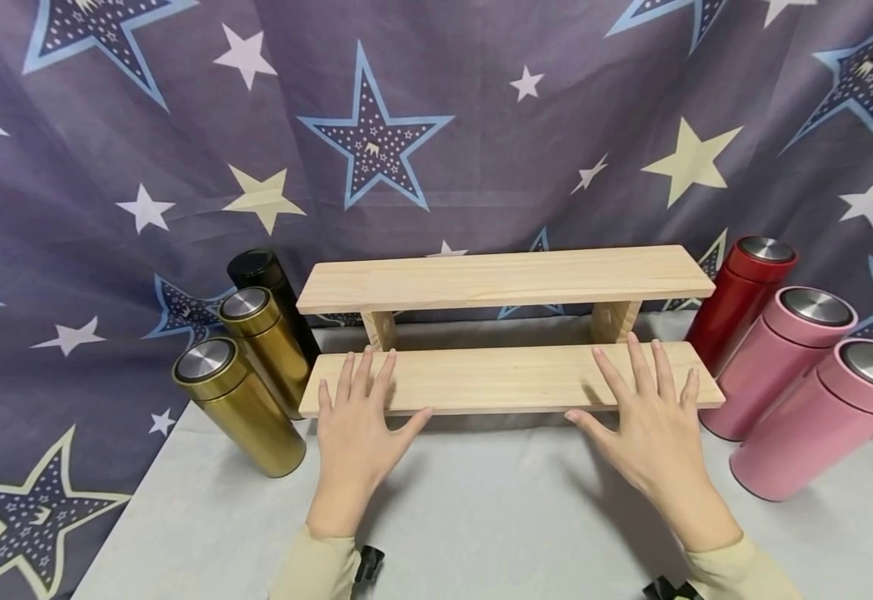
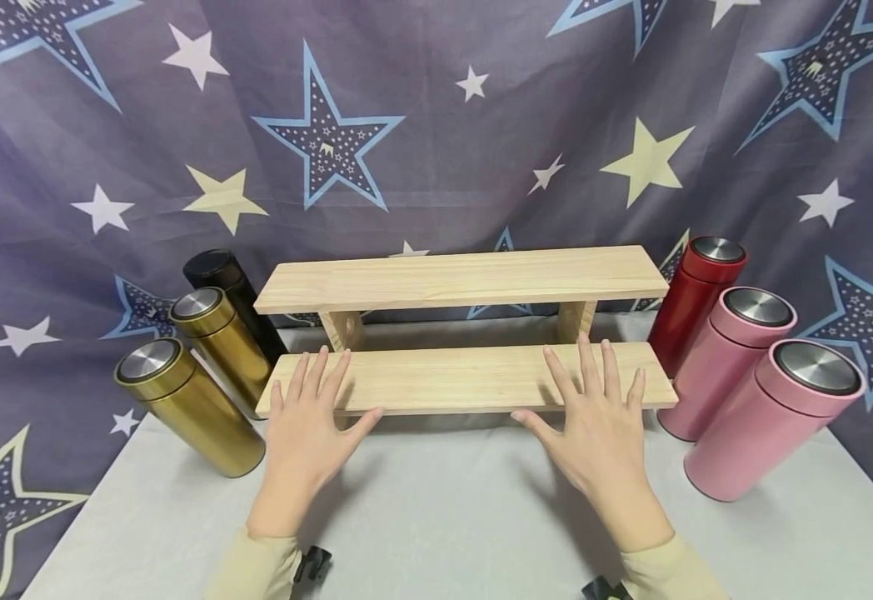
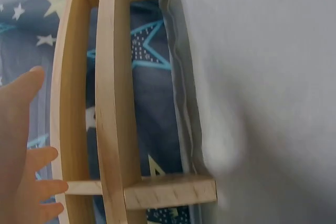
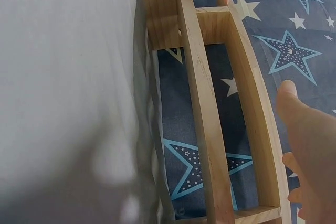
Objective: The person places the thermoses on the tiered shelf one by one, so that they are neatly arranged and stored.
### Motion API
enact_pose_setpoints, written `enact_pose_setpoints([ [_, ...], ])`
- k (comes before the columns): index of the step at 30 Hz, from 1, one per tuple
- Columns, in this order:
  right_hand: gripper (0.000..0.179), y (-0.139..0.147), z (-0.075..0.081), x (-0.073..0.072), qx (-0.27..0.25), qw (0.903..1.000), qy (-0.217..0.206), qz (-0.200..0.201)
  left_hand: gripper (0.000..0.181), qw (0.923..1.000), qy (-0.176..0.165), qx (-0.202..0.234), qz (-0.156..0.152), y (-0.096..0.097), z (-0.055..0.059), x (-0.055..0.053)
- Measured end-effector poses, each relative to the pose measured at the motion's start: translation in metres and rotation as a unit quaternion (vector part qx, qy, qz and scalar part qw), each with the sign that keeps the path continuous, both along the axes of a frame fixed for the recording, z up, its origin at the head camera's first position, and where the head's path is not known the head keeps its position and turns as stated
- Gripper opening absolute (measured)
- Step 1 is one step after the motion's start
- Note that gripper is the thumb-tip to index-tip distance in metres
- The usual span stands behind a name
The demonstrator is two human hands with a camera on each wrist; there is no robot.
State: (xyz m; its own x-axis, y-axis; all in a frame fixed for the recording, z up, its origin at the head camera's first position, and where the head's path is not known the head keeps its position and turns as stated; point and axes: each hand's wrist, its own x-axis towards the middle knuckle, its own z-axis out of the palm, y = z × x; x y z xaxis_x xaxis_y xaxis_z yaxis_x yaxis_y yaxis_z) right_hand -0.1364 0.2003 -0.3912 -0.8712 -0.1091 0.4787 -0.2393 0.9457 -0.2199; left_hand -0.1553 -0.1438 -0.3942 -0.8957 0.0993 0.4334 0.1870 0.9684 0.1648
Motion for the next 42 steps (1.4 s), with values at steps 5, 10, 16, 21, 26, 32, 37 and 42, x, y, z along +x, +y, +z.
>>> enact_pose_setpoints([
  [5,0.084,-0.002,0.002,0.001,0.0,1.0,-0.004,0.003,0.089,0.9999,0.006,0.01,-0.008,-0.011,0.003,-0.002],
  [10,0.083,-0.003,0.001,0.001,-0.001,0.9999,-0.002,0.011,0.086,0.9998,0.02,0.009,-0.004,-0.022,0.002,-0.004],
  [16,0.082,-0.003,-0.001,0.002,-0.002,0.9998,-0.002,0.018,0.084,0.9992,0.023,0.031,0.005,-0.033,0.0,-0.007],
  [21,0.081,-0.004,-0.001,0.002,-0.001,0.9998,-0.001,0.019,0.081,0.998,0.024,0.059,-0.005,-0.042,-0.002,-0.01],
  [26,0.081,-0.004,0.0,0.003,-0.002,0.9998,-0.002,0.019,0.079,0.9962,0.027,0.081,-0.015,-0.052,-0.006,-0.012],
  [32,0.081,-0.005,0.001,0.003,0.0,0.9998,-0.006,0.019,0.074,0.9943,0.031,0.098,-0.028,-0.058,-0.012,-0.014],
  [37,0.081,-0.006,0.001,0.003,-0.001,0.9998,-0.007,0.02,0.073,0.994,0.027,0.102,-0.031,-0.063,-0.014,-0.014],
  [42,0.08,-0.005,0.001,0.003,-0.003,0.9998,-0.003,0.021,0.07,0.9934,0.021,0.106,-0.038,-0.066,-0.017,-0.016],
])
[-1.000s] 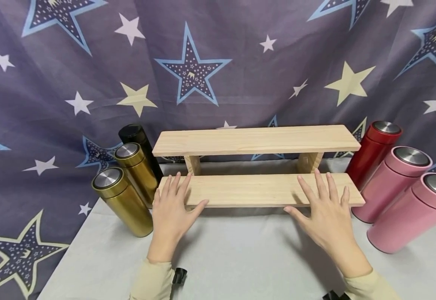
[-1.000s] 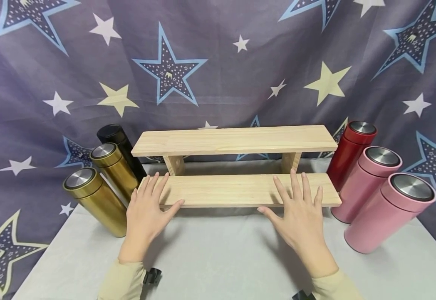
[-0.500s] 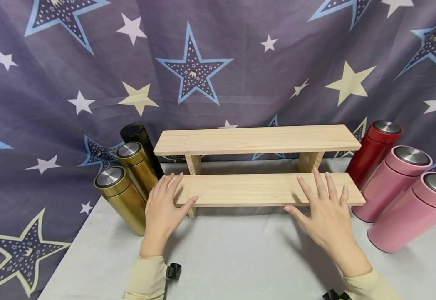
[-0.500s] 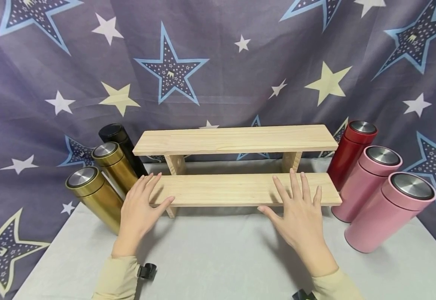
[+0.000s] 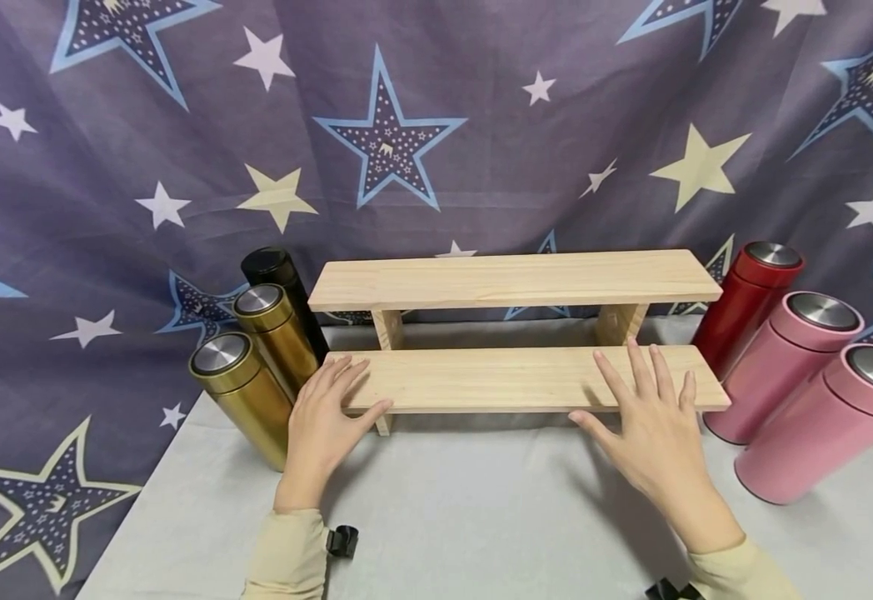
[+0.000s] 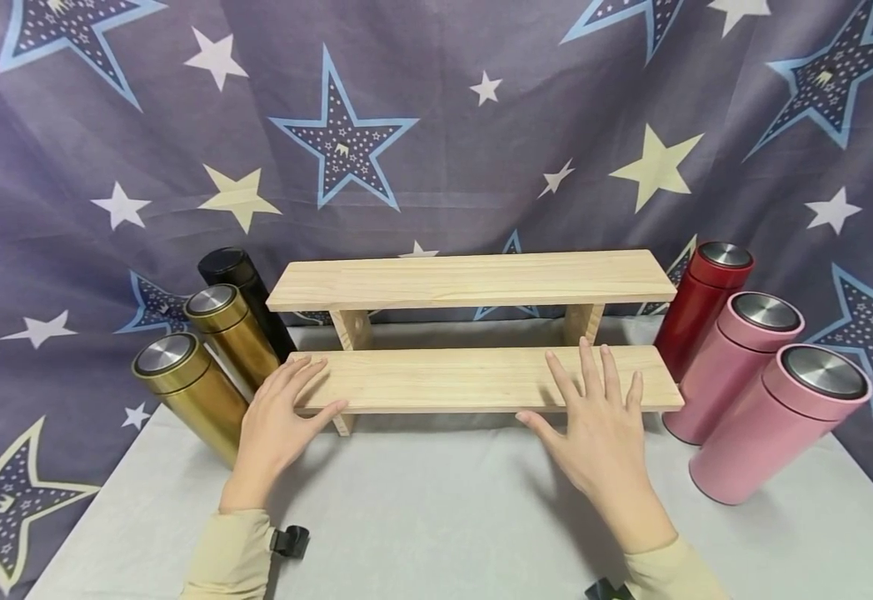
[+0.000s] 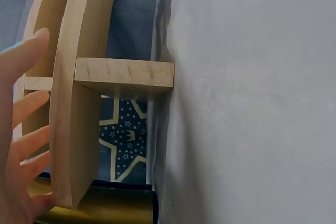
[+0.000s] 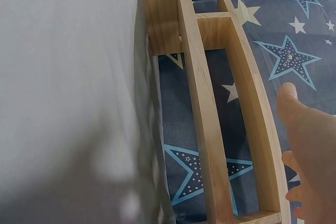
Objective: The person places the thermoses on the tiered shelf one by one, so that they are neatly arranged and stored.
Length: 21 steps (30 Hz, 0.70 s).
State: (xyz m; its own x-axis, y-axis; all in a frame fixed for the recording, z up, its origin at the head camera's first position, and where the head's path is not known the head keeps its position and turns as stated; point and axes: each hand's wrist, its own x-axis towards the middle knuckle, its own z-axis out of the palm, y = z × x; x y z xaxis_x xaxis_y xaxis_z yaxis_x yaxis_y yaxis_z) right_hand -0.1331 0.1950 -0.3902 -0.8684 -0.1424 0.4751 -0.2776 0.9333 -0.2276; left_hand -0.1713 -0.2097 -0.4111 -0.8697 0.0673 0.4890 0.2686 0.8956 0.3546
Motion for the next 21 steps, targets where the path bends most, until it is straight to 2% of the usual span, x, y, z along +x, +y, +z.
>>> enact_pose_setpoints([
  [7,0.079,0.0008,-0.0004,0.0004,-0.001,1.0,0.001,0.001,0.066,0.9997,-0.022,0.0,-0.008,-0.0019,-0.0017,-0.0009],
  [21,0.079,0.0013,0.0024,0.0,-0.012,0.9999,-0.003,0.006,0.067,0.9992,-0.034,-0.011,-0.018,-0.0027,-0.0037,-0.0012],
])
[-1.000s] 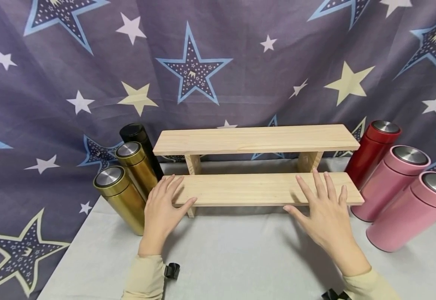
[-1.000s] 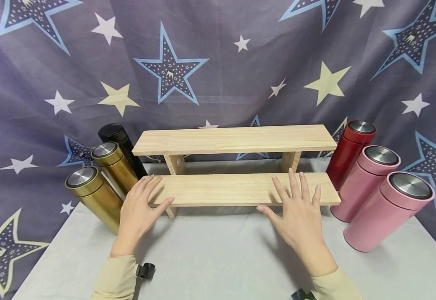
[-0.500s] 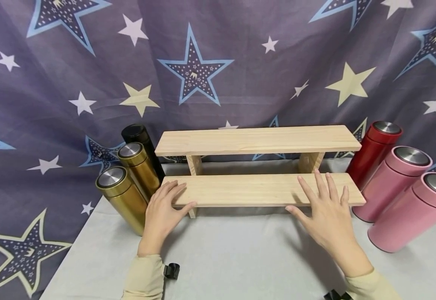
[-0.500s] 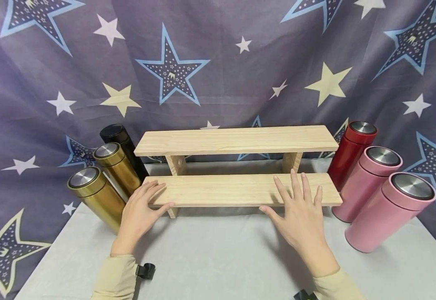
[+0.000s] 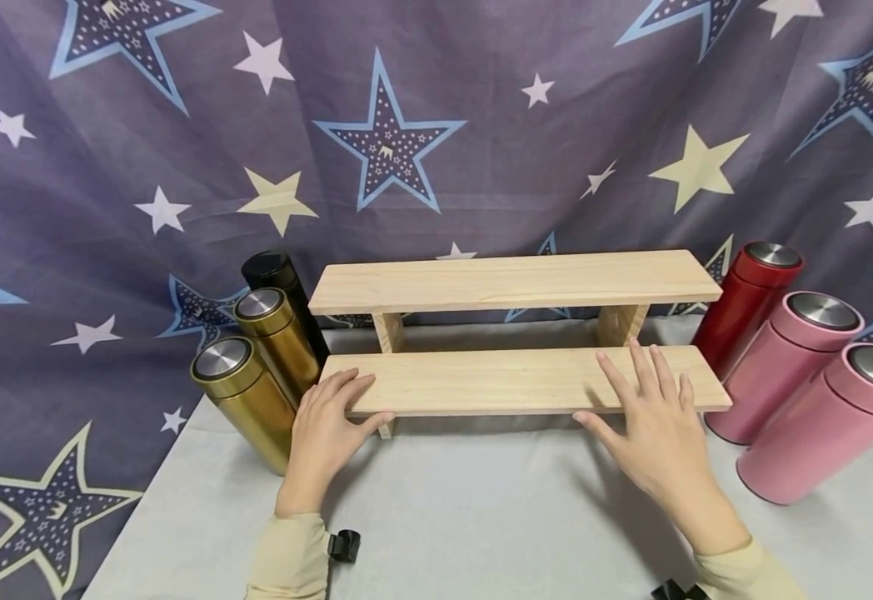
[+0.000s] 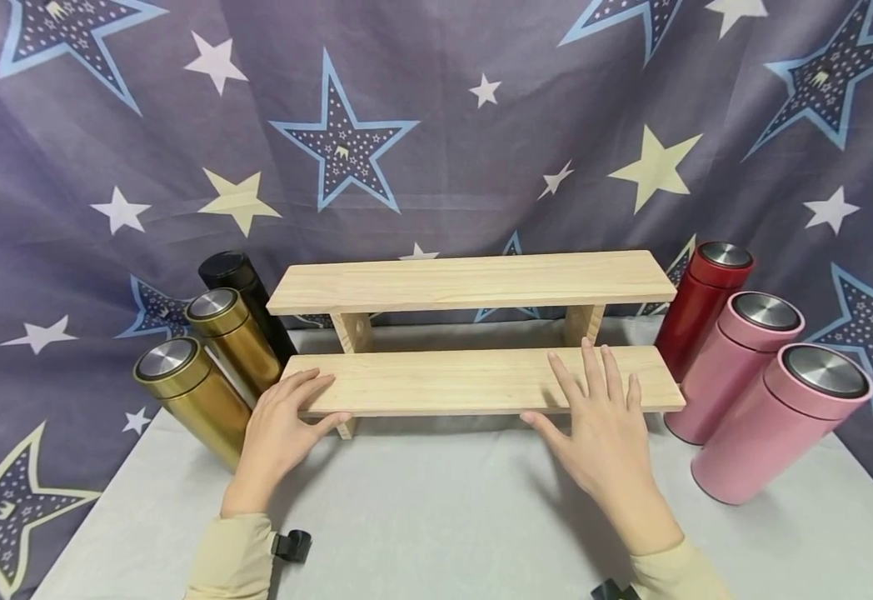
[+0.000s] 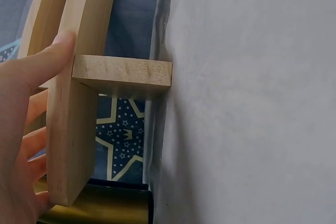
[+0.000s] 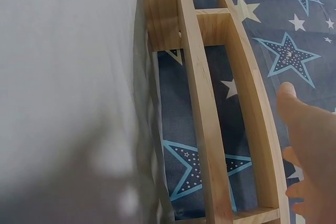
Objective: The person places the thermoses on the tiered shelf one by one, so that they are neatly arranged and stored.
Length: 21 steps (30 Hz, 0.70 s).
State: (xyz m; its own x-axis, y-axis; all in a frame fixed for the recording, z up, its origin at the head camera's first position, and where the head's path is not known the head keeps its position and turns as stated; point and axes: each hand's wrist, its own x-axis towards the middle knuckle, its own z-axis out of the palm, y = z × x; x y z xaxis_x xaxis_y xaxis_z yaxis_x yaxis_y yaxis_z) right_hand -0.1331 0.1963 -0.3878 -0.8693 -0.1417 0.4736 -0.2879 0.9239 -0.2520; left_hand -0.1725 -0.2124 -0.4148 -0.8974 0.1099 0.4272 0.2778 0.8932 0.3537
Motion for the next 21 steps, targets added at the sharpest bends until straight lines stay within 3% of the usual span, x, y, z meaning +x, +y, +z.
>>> enact_pose_setpoints([
  [14,0.077,0.0,0.017,0.006,-0.018,0.9989,0.04,0.014,0.066,1.0,-0.005,0.0,-0.004,0.003,0.0,-0.003],
  [21,0.074,0.009,0.023,0.019,-0.046,0.9936,0.1,0.024,0.065,0.9999,0.005,-0.009,-0.005,0.002,-0.001,0.0],
])
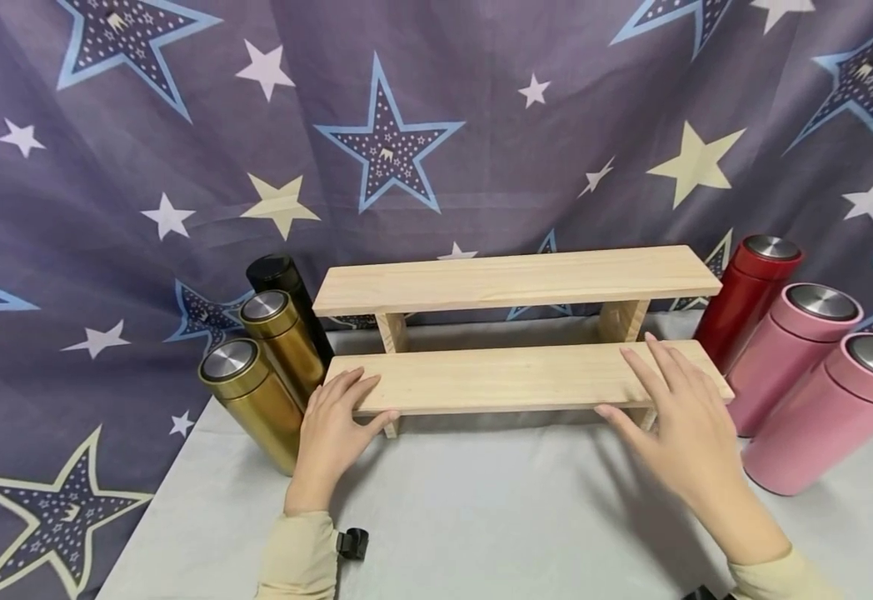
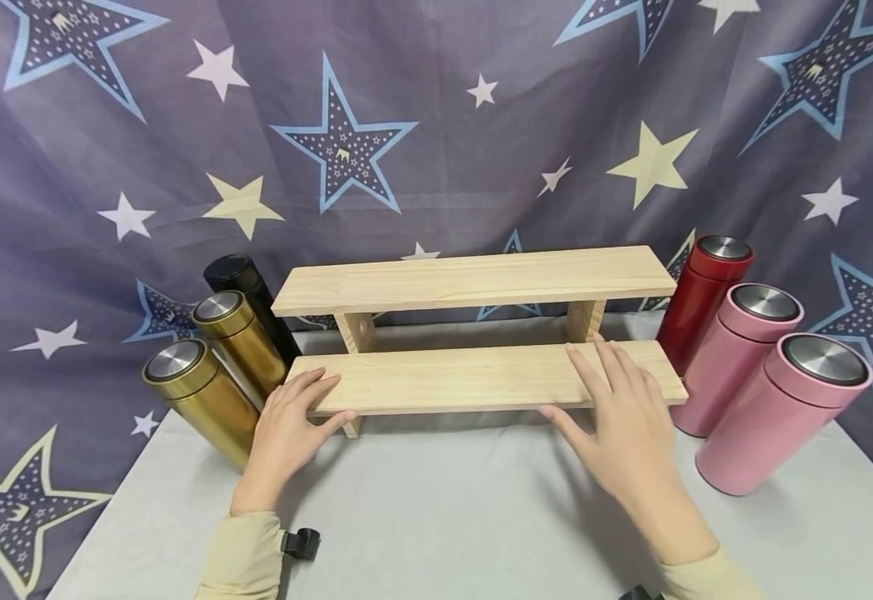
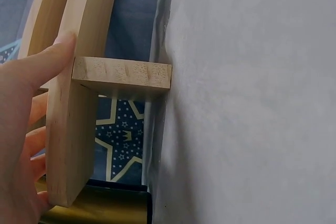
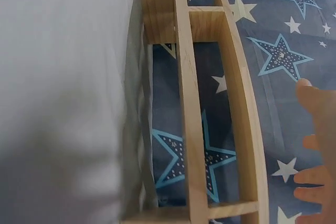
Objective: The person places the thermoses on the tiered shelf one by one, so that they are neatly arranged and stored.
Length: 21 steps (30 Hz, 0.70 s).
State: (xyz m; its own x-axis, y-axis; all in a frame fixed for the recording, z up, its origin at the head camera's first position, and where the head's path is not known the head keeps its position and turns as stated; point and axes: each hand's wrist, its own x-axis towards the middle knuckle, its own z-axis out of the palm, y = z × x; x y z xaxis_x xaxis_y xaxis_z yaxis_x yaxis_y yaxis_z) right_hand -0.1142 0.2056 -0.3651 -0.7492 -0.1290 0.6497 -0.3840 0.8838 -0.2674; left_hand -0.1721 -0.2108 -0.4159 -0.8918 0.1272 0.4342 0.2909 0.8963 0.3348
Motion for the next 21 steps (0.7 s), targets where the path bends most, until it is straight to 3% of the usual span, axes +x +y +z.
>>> enact_pose_setpoints([
  [9,0.08,0.027,0.011,0.023,-0.026,0.9969,0.073,-0.016,0.064,1.0,-0.007,0.0,0.003,0.001,0.0,0.002],
  [16,0.077,0.045,0.021,0.038,-0.066,0.9849,0.157,-0.032,0.064,1.0,-0.005,0.001,0.007,0.001,0.0,0.003],
  [21,0.082,0.057,0.029,0.048,-0.099,0.9778,0.179,-0.043,0.064,0.9999,-0.009,-0.001,0.007,0.001,0.0,0.003],
])
